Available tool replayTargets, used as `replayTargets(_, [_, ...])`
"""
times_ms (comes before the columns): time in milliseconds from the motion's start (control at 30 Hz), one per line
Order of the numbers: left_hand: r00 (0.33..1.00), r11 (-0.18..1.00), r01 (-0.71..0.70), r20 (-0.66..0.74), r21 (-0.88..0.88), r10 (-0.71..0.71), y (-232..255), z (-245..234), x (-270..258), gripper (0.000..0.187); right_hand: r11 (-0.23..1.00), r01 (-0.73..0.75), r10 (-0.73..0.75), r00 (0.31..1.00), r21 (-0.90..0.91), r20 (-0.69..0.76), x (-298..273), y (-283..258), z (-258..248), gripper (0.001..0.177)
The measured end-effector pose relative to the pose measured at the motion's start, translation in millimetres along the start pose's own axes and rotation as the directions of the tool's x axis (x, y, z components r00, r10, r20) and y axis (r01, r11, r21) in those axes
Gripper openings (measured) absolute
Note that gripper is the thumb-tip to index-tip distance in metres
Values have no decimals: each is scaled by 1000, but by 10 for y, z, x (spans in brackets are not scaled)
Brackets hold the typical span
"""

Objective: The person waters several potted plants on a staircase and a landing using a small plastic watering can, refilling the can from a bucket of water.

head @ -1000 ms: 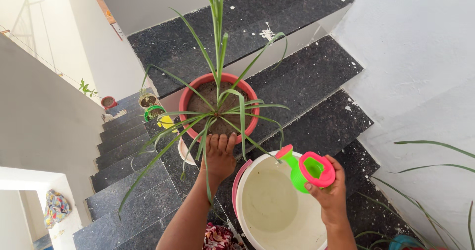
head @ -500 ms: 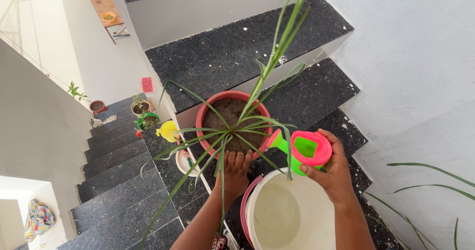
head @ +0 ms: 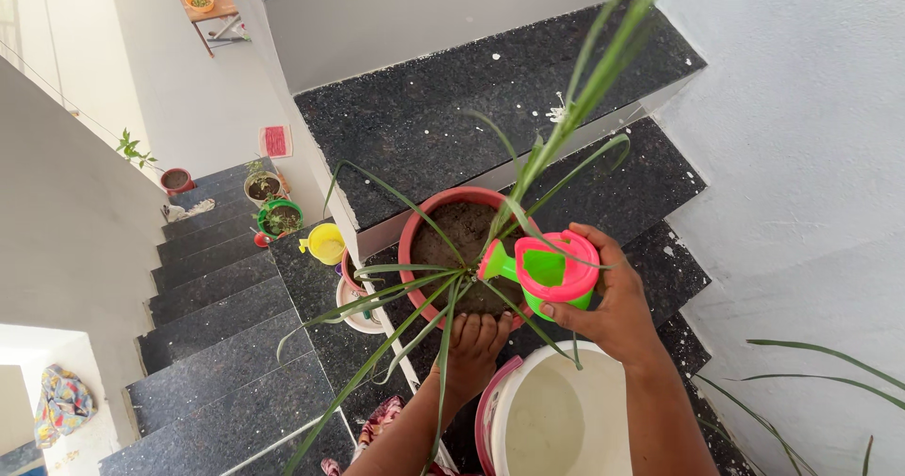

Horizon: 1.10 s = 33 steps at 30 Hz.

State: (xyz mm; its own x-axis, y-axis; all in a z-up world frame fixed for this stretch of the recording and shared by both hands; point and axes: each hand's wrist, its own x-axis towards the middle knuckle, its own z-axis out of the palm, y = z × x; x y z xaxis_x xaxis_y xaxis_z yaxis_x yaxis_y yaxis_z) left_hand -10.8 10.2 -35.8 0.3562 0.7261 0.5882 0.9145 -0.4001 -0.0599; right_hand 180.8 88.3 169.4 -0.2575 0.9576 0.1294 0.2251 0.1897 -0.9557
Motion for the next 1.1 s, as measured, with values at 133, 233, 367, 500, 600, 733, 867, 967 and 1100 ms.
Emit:
replayTargets(133, [999,999,-32,15,9,32,-23,-12,-14,57,996,86,-86,996,-6,0,101,-97,103,93])
replayTargets(233, [999,999,-40,24,17,40,-43,-8,-10,57,1000,10,-10,999,-6,-49,113,-128,148,92])
replayTargets(367, [999,999,-45,10,-16,45,-40,6,-30,57,999,16,-20,995,-49,-96,77,-66,145,93])
replayTargets(500, [999,998,-51,18,24,51,-37,34,-30,54,989,-2,21,992,149,-125,0,135,116,95])
replayTargets(600, [999,998,-52,18,42,51,-42,8,-15,53,946,4,49,986,324,-156,-106,359,115,95])
replayTargets(733, [998,998,-54,-6,29,55,-63,-46,30,54,917,88,9,970,388,-242,-309,630,103,95])
replayTargets(867, [999,997,-45,5,56,44,-47,-53,19,55,883,91,59,952,461,-300,-684,830,9,96])
replayTargets(967, [998,998,-27,55,61,23,-45,-55,26,58,817,175,50,927,549,-371,-1026,967,-90,98])
replayTargets(1100, [990,999,21,142,-33,-16,-46,-80,-10,62,856,168,59,908,489,-415,-1640,1210,-323,97])
